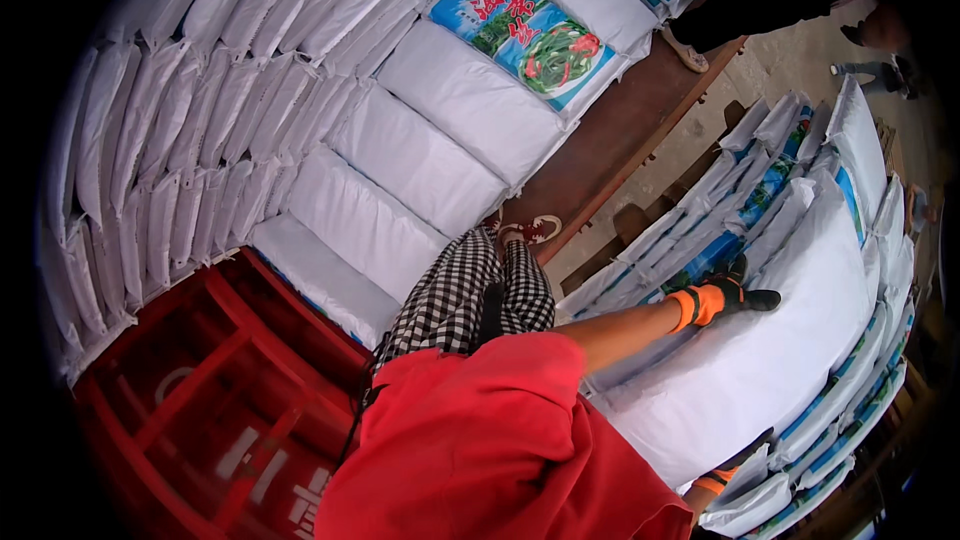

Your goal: The person lifts large white sacks from a pallet and stacks them inside the back of a red truck. They arrange the sacks in neat rows, alternating the orientation of the printed labels to create a uniform pattern.

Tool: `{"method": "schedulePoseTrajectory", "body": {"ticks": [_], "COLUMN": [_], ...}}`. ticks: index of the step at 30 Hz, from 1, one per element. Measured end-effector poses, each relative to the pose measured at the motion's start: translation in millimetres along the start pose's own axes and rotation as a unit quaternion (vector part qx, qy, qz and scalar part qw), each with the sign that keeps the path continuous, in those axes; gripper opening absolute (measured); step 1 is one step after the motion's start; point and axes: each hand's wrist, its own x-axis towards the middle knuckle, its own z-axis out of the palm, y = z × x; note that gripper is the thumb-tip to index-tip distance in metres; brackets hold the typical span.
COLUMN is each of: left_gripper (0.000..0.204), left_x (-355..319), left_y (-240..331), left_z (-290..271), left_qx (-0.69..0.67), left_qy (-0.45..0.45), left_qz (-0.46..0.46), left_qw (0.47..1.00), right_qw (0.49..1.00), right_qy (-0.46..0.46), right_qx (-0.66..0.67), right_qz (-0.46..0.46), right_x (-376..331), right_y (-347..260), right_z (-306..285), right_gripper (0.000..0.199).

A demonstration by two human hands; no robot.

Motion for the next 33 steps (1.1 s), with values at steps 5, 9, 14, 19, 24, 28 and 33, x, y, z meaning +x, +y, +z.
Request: {"method": "schedulePoseTrajectory", "body": {"ticks": [5,9,14,19,24,28,33], "left_gripper": [0.111,0.089,0.068,0.079,0.072,0.074,0.071], "left_x": [-74,-118,-223,-313,-286,-259,-253], "left_y": [-30,-98,-172,-274,-443,-475,-393], "left_z": [-104,-203,-292,-325,-382,-391,-384], "left_qx": [-0.033,-0.149,-0.138,-0.41,-0.464,-0.583,-0.55], "left_qy": [0.098,0.266,0.5,0.498,0.572,0.498,0.486], "left_qz": [0.053,0.089,0.17,0.199,0.131,0.143,0.196], "left_qw": [0.993,0.948,0.838,0.738,0.664,0.626,0.65], "right_qw": [0.986,0.976,0.709,0.728,0.768,0.787,0.811], "right_qy": [-0.033,-0.112,-0.4,-0.628,-0.611,-0.582,-0.558], "right_qx": [0.163,0.011,0.499,0.246,-0.138,-0.168,-0.123], "right_qz": [0.02,-0.189,0.299,0.122,-0.13,-0.116,-0.125], "right_x": [16,50,106,151,89,85,104], "right_y": [-58,-109,-249,-276,-316,-297,-307], "right_z": [96,195,344,544,747,768,733], "right_gripper": [0.047,0.054,0.057,0.058,0.102,0.102,0.104]}}
